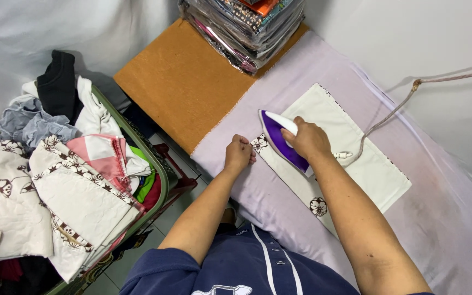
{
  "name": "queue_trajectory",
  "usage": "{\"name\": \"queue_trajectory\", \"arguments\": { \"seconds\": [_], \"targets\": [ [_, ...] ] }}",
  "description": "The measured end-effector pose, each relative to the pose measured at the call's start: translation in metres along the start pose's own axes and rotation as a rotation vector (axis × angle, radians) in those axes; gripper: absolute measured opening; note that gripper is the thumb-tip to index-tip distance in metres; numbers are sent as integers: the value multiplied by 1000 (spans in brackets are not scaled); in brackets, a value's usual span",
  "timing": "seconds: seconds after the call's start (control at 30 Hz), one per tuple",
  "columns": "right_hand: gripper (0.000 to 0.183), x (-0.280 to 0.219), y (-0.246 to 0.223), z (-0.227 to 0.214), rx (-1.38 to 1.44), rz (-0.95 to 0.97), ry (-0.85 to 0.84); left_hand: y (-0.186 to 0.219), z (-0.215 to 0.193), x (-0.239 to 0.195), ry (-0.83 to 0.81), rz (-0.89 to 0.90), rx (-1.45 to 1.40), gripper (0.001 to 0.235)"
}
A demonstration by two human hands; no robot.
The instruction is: The person is ironing and then folding a white patterned pillowcase on an ironing board.
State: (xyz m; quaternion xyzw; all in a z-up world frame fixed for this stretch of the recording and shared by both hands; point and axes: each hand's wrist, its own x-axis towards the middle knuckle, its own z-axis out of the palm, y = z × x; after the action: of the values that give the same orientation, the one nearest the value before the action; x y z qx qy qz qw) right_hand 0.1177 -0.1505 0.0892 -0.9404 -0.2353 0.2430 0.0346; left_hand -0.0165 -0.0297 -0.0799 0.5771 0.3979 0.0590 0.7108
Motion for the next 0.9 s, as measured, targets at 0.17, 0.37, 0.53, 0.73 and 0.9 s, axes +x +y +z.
{"name": "queue_trajectory", "arguments": {
  "seconds": [0.17, 0.37, 0.53, 0.73, 0.9],
  "targets": [
    [57, -3, -5, 13, -7, -138, -7, -16, -10, -8, 67, 12, -56, 10],
    [51, -29, 5, 23, -59, -266, -2, -13, -5, -26, 342, 214, 114, 13],
    [50, -61, 37, 27, -95, -277, -16, 7, 14, -54, 461, 553, 377, 29],
    [48, -105, 95, 45, -103, -271, -17, 7, 65, -72, 226, 614, 399, 45],
    [48, -155, 137, 48, -84, -207, -21, -6, 102, -80, -80, 465, 993, 61]
  ]
}}
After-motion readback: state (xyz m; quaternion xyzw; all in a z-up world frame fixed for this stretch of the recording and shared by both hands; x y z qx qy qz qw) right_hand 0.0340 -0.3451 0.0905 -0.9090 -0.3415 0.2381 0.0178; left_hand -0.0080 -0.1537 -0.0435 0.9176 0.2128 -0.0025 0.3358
